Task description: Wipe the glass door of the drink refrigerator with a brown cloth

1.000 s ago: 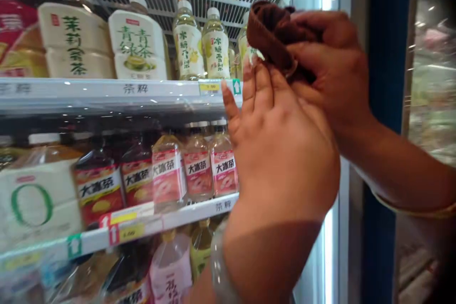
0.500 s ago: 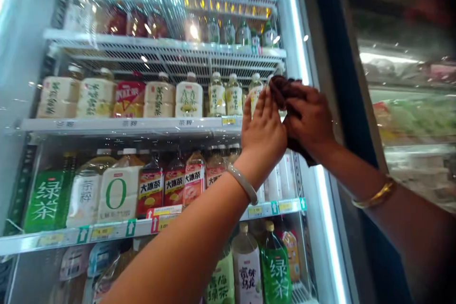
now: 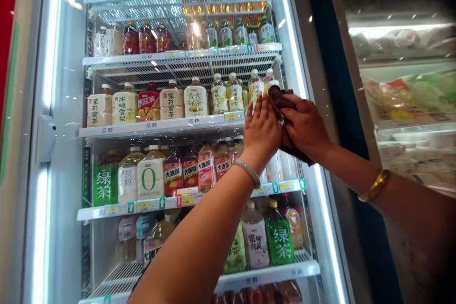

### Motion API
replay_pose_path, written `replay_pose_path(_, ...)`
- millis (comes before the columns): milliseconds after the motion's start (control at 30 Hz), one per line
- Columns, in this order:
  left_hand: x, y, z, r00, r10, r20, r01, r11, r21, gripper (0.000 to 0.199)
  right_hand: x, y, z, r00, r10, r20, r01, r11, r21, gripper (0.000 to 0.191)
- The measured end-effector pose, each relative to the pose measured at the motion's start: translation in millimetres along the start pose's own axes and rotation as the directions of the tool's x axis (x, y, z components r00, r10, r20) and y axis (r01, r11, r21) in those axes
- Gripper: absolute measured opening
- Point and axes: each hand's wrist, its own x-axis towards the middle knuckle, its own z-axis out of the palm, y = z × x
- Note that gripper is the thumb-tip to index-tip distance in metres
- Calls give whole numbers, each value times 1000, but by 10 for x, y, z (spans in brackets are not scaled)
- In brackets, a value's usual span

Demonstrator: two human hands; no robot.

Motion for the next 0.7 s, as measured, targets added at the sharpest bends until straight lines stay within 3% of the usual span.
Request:
replay_pose_path(200, -179, -1, 14, 1000, -4, -7, 4, 1000, 0, 63, -215, -107, 18, 984, 159, -81, -163, 985, -56, 33)
replay_pose_path(367, -248, 30, -1, 999, -43, 0, 43, 999, 34, 62, -209, -233, 81, 998, 43, -38, -45, 997, -60, 34)
replay_pose_path(567, -261, 36, -19, 999, -37, 13, 37, 999, -3, 63, -353, -230, 78, 974, 190, -120, -210, 961, -179, 31)
replay_pose_path(700, -257, 29, -5, 999, -42, 31, 43, 999, -24, 63, -428, -409, 152, 981, 162, -107, -178, 971, -162, 34)
